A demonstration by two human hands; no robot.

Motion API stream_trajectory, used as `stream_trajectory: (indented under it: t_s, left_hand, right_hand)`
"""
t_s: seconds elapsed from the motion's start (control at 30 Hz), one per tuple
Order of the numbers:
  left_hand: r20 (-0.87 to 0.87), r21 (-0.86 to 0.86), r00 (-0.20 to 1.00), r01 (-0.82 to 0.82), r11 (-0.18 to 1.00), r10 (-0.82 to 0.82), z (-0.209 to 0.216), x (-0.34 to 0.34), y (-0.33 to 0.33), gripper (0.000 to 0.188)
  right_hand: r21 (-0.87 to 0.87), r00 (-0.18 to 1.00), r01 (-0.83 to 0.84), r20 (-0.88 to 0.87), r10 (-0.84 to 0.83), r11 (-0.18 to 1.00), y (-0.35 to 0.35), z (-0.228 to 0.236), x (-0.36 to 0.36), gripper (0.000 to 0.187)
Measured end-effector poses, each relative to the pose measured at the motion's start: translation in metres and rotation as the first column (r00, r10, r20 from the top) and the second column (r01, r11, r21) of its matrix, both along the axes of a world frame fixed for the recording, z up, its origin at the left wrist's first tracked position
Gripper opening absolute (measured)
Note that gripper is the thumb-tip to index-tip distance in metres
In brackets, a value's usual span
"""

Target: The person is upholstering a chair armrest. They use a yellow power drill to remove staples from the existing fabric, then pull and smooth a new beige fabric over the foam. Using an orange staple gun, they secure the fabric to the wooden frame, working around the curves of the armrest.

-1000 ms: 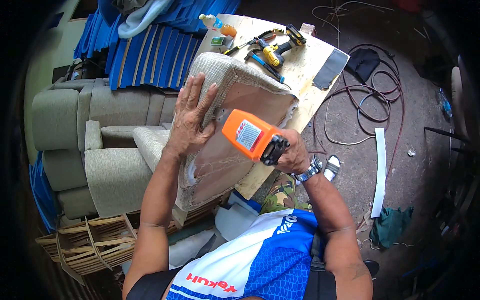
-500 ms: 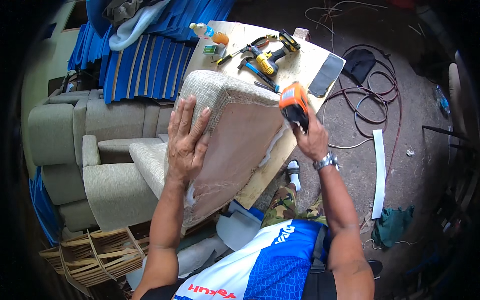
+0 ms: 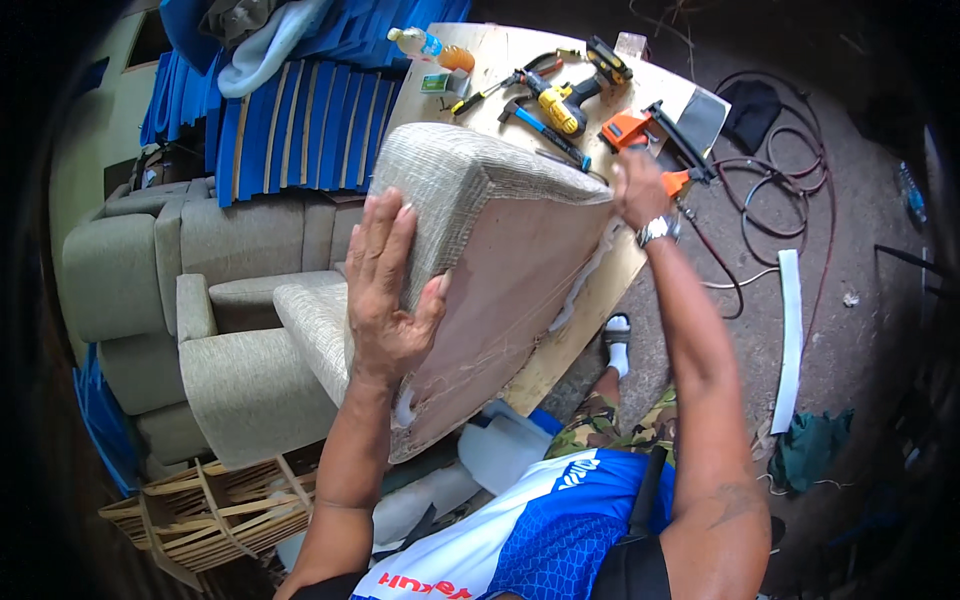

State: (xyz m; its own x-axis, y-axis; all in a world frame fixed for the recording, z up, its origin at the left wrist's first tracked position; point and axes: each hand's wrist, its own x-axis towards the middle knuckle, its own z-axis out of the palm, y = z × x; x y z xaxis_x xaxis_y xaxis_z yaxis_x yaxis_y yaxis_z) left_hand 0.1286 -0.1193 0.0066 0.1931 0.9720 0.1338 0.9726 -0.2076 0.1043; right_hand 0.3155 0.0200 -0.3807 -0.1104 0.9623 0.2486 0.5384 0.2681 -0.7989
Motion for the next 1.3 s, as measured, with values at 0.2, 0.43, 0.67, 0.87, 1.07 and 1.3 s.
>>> stream_trajectory:
  t_s: [0.2,0.43,0.67,0.87,1.07,1.3]
  left_hand:
    - [0.304,-0.054,0.952,0.051,0.997,-0.033,0.007,-0.02,-0.009,0.076]
    - [0.922,-0.215,0.374,0.273,0.938,0.103,0.021,-0.108,0.021,0.092]
    - [0.805,-0.28,-0.236,0.658,0.699,0.545,-0.082,-0.155,0.025,0.081]
    - [0.912,-0.21,-0.134,0.659,0.722,0.388,-0.071,-0.144,0.011,0.074]
    - [0.989,-0.047,0.142,0.618,0.785,-0.053,-0.062,-0.141,0.008,0.072]
    - [0.804,0.002,0.486,0.572,0.82,-0.341,-0.036,-0.131,-0.019,0.071]
  right_hand:
    - [-0.457,0.777,-0.228,-0.618,-0.122,0.86,-0.149,0.157,-0.044,0.039]
    - [-0.397,0.416,-0.328,-0.876,-0.246,0.857,-0.206,0.292,-0.078,0.052]
    - [-0.578,0.623,-0.283,-0.717,-0.311,0.766,-0.231,0.345,-0.104,0.052]
    - [-0.541,0.637,-0.219,-0.71,-0.3,0.812,-0.237,0.339,-0.111,0.05]
    - [-0.532,0.494,-0.197,-0.78,-0.385,0.824,-0.238,0.34,-0.121,0.038]
    - [-0.31,0.115,-0.396,-0.951,-0.289,0.864,-0.256,0.323,-0.113,0.029]
